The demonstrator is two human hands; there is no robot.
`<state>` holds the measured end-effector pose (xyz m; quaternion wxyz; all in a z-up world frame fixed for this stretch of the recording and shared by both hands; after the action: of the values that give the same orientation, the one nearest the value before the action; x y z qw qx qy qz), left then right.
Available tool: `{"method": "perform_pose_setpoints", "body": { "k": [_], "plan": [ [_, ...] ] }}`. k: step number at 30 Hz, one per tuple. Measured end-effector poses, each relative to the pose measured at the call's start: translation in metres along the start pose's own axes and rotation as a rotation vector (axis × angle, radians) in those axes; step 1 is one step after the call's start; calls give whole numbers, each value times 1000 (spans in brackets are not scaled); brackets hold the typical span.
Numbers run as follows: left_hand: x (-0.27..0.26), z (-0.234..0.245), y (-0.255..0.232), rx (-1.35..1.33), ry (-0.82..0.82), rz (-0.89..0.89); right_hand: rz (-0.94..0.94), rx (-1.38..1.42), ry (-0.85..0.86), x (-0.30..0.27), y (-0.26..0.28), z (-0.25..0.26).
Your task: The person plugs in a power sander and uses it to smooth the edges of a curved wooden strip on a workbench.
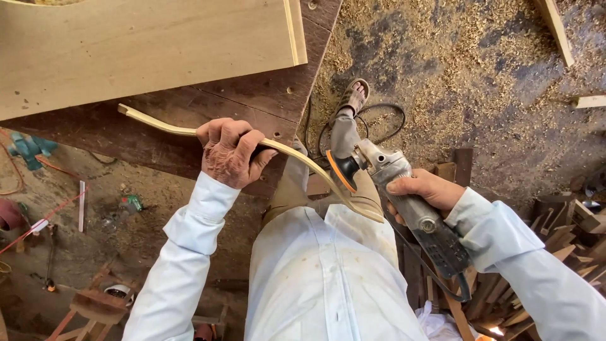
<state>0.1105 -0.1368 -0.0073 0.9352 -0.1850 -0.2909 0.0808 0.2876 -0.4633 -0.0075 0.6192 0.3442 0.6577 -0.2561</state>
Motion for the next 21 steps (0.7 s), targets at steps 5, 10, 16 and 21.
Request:
{"method": "perform_pose_setpoints", "body": {
  "k": [5, 10, 16, 21],
  "plan": [
    [3, -1, -1, 5, -1, 1, -22, -25, -6, 0, 4, -5],
    [6, 0, -3, 10, 2, 6, -38, -37, 17, 8, -4, -7],
    [5, 0, -2, 1, 8, 14, -62, -66, 30, 5, -4, -10],
    [8, 1, -3, 1, -1, 13, -46, -105, 65, 5, 0, -15]
  ]
}}
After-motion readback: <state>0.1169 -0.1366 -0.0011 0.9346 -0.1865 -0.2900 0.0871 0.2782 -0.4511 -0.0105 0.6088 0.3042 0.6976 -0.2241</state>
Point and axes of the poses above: each hand's wrist, its own x-axis towards the middle knuckle, its own z-axis out of the back of the hand, y = z × x, the point moved 4 cm from there along x, towards the middle knuckle, and after that the axes turned 11 degrees about -y, right-handed, at the moved point
